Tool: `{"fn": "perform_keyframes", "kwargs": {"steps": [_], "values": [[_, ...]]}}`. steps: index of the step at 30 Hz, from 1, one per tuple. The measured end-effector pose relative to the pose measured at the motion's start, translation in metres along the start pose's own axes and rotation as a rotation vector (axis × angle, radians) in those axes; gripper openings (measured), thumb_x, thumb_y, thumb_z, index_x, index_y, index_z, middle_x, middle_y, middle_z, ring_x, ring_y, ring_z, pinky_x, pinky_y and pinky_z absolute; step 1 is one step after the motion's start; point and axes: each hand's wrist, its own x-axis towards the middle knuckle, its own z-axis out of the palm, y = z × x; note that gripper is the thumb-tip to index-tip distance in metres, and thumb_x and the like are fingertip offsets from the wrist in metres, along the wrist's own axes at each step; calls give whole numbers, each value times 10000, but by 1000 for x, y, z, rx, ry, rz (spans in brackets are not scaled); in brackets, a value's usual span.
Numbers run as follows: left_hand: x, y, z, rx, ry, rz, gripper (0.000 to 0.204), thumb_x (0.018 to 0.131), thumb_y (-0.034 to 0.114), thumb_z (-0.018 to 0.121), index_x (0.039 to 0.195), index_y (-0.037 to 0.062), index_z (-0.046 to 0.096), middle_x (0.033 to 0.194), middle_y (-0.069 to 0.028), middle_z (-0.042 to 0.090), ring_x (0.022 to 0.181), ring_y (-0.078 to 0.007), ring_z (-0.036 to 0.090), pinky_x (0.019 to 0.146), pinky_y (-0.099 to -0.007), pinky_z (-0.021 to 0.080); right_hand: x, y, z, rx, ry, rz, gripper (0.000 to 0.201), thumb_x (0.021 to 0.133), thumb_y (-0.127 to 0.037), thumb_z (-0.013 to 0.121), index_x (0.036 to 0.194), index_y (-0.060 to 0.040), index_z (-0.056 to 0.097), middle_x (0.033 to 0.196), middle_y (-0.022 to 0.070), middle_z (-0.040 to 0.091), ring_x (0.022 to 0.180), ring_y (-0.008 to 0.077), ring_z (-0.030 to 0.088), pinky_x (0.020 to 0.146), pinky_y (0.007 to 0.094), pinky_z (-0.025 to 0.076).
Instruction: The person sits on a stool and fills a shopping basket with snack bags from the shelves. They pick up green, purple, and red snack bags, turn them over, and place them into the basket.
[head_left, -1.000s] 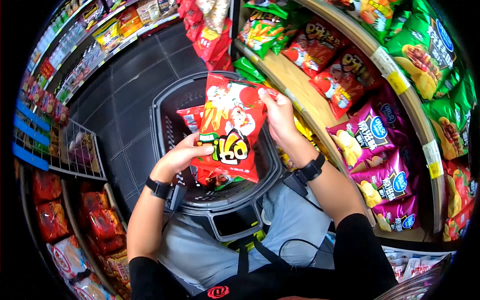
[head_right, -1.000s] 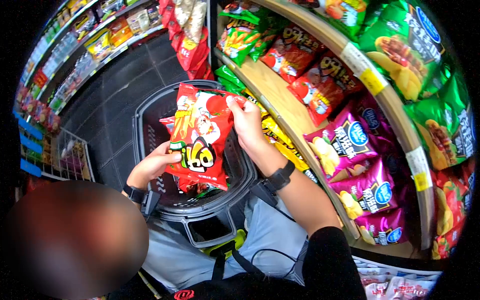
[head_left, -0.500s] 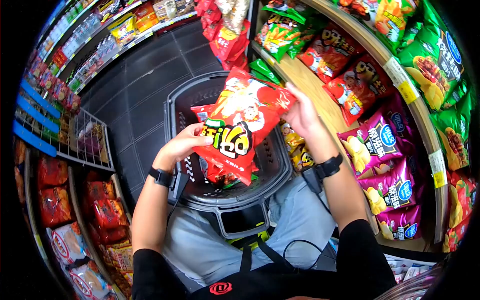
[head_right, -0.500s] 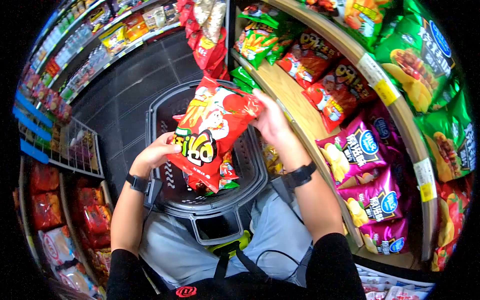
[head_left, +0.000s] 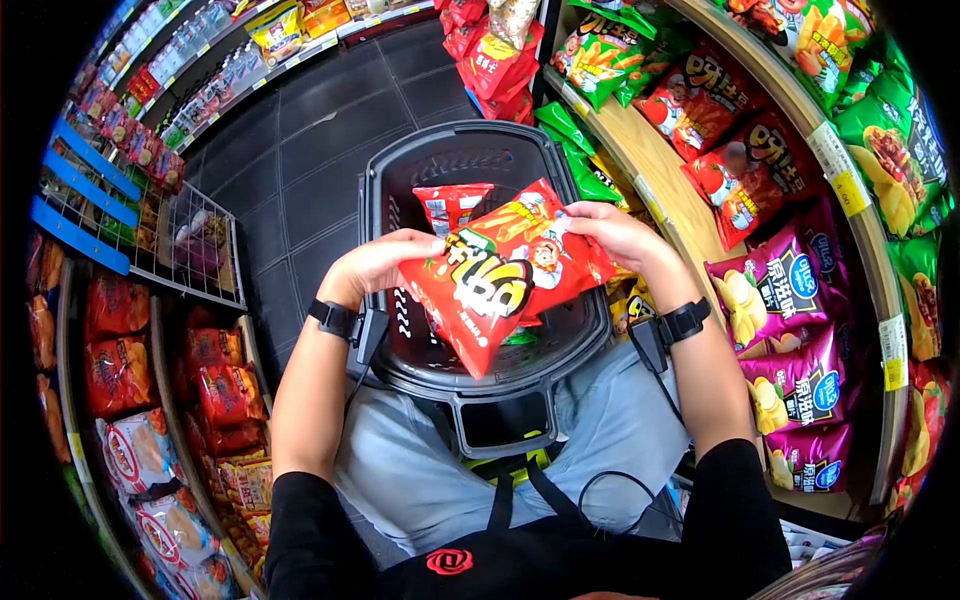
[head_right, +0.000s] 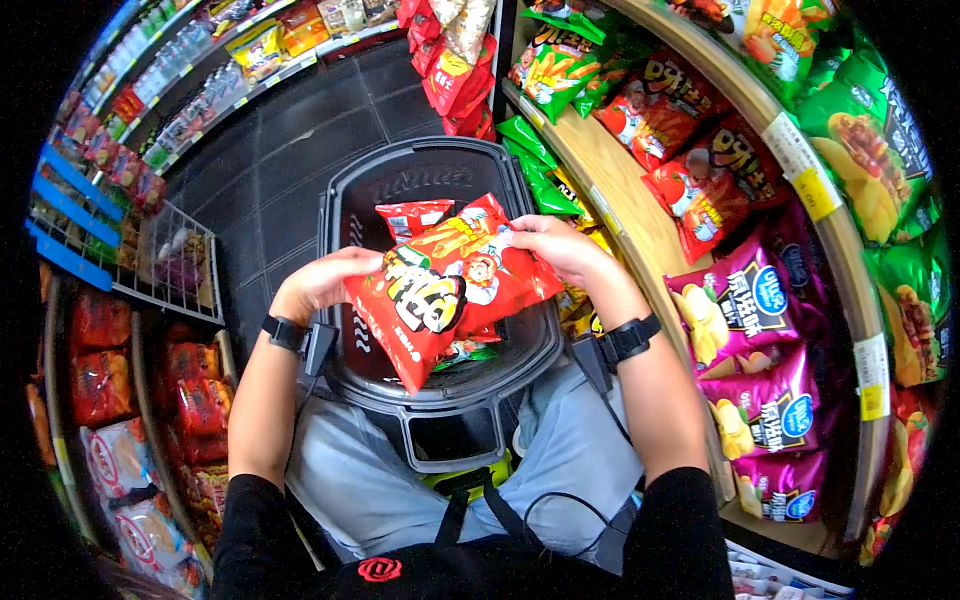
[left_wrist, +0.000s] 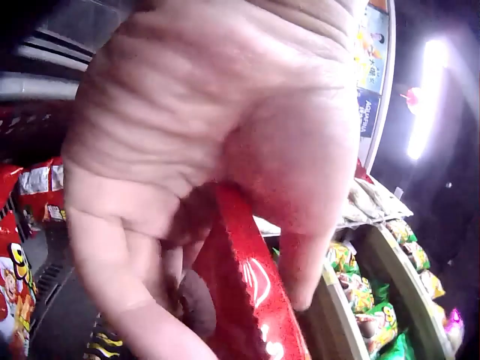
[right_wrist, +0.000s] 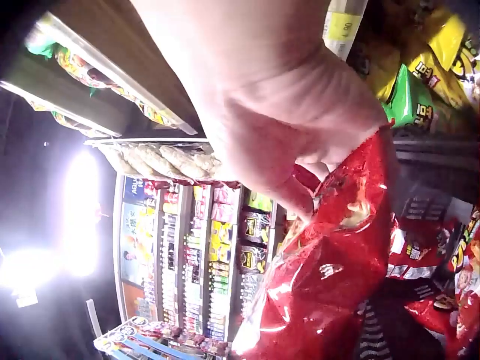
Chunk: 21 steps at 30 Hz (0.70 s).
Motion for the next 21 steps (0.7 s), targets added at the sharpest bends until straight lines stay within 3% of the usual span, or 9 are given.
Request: {"fn": "perform_keyframes", "kwargs": {"steps": [2, 3, 6, 7, 8, 11, 14, 15, 21], "values": [[6, 0, -15, -79, -79, -1, 540, 1035, 406, 650, 1362, -21, 599, 1172, -153, 750, 992, -227, 764, 846, -389, 644, 6, 3, -7, 10, 26, -7, 331, 1022, -148, 651, 1301, 27, 611, 1183, 138, 725, 1065, 205, 729, 951, 354, 592], [4, 0, -7, -152, -9, 11, 532, 1045, 470, 607, 1273, -10, 634, 1059, -154, 776, 739, -199, 771, 645, -296, 662, 6, 1, -5, 45, 54, -28, 318, 1030, -124, 614, 1305, 36, 603, 1176, 150, 725, 1049, 219, 735, 938, 357, 598], [7, 6, -8, -291, -6, 146, 539, 1064, 498, 548, 1295, 18, 631, 1070, -133, 782, 807, -192, 775, 667, -293, 650, 3, -3, -1, 126, 207, -70, 273, 1044, -102, 588, 1281, 32, 611, 1215, 151, 719, 1094, 218, 721, 974, 366, 594], [9, 5, -12, -298, -33, 204, 524, 1071, 485, 540, 1326, 33, 618, 1124, -122, 773, 934, -198, 769, 804, -333, 644, 9, 2, -8, 167, 181, -115, 272, 1054, -87, 561, 1292, 40, 595, 1205, 156, 717, 1108, 234, 717, 979, 370, 597], [11, 2, -13, -298, -33, 205, 524, 1071, 485, 540, 1326, 33, 618, 1124, -122, 773, 934, -198, 769, 804, -333, 644, 12, 5, -10, 166, 181, -116, 272, 1054, -87, 561, 1292, 40, 595, 1205, 156, 717, 1108, 234, 717, 979, 370, 597], [17, -2, -16, -369, -71, 279, 497, 1062, 439, 579, 1389, 65, 582, 1305, -107, 709, 1153, -215, 708, 1048, -422, 551, 14, 5, -11, 333, 179, -166, 281, 1061, -66, 527, 1316, 45, 569, 1190, 154, 715, 1127, 249, 711, 977, 380, 600], [9, 7, 7, -346, -18, 337, 503, 1056, 401, 603, 1424, 63, 548, 1362, -107, 674, 1189, -221, 693, 1047, -423, 556, 14, 5, -11, 376, 109, -163, 296, 1069, -66, 487, 1342, 26, 555, 1177, 143, 716, 1071, 240, 730, 926, 395, 625], [8, 8, 8, -360, -30, 366, 506, 1049, 308, 636, 1461, 46, 505, 1404, -120, 643, 1228, -235, 673, 1062, -429, 551, 13, 5, -13, 319, 93, -115, 301, 1070, -66, 472, 1348, 8, 556, 1178, 135, 717, 1032, 227, 739, 889, 399, 636], [10, 5, 10, -329, 44, 329, 519, 1011, 143, 687, 1474, 27, 483, 1387, -139, 648, 1234, -248, 670, 1069, -429, 555, 10, 4, -11, 155, 39, -31, 314, 1066, -78, 459, 1359, -52, 568, 1158, 85, 721, 927, 187, 751, 799, 394, 655]]}}
